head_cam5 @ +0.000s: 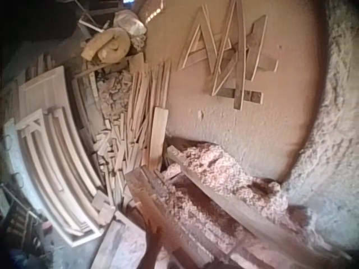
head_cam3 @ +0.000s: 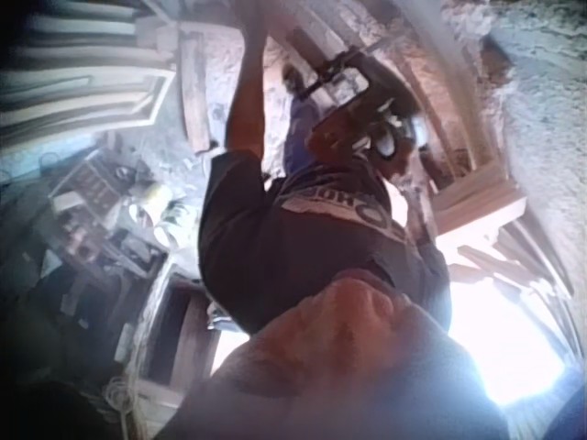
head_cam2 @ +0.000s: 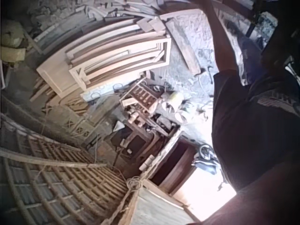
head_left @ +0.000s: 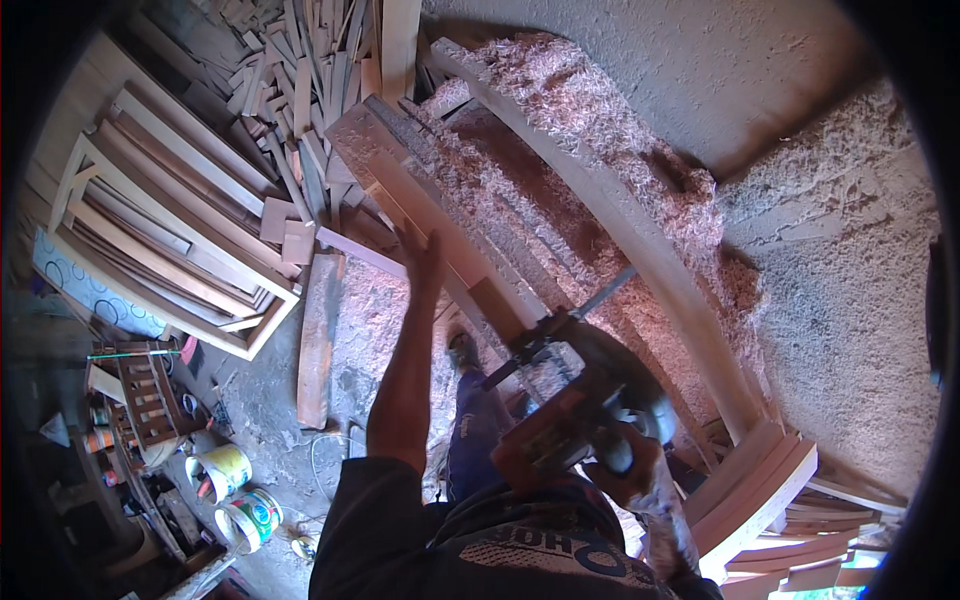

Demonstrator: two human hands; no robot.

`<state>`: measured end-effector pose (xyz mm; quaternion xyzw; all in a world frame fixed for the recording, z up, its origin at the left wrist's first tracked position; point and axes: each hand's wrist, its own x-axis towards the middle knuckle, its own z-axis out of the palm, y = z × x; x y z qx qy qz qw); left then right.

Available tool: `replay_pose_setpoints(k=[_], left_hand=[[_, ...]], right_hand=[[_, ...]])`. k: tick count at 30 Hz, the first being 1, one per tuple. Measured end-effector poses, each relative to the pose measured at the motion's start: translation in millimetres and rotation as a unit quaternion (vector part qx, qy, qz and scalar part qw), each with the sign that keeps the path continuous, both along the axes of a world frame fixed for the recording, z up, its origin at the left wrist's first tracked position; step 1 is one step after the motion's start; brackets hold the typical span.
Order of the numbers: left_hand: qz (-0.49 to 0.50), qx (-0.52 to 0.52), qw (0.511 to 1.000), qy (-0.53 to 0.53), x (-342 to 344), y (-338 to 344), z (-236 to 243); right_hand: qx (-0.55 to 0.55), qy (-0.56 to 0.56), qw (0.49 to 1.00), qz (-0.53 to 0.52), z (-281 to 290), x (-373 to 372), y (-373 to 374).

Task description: The person uses a handheld circular saw to cut a long wooden plank into shorter pieces. They repeatedly position the plank, make cuts, and move the cut pieces aside. The work area is covered in sawdust, and additional wood pieces are stacked nearby.

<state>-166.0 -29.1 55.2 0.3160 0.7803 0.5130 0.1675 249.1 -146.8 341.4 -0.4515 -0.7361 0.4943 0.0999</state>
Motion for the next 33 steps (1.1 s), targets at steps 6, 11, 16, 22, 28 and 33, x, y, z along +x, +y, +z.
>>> replay_pose_setpoints(k=[6,11,16,22,28,33], left_hand=[[-0.390,-0.193,0.821,0.369,-14.8,-77.0,105.4],[-0.500,-0.201,0.704,0.462,13.9,-78.6,105.7],[-0.460,-0.107,0.690,0.548,11.9,-51.9,63.0],[-0.463,-0.084,0.683,0.559,4.7,-46.0,50.8],[-0.468,-0.117,0.683,0.548,10.4,-44.9,57.5],[-0.450,-0.095,0.693,0.555,0.0,-44.6,34.4]], right_hand=[[-0.053,0.003,0.998,0.043,-14.9,-32.2,0.5],[-0.079,-0.031,0.996,0.025,-26.6,-48.9,2.3],[-0.036,-0.004,0.999,0.035,-42.2,-49.3,8.9],[-0.033,0.004,0.998,0.060,-55.8,-48.3,12.1],[-0.072,-0.004,0.996,0.058,-56.9,-52.3,17.1],[-0.087,-0.091,0.990,0.066,-48.2,-62.8,23.6]])
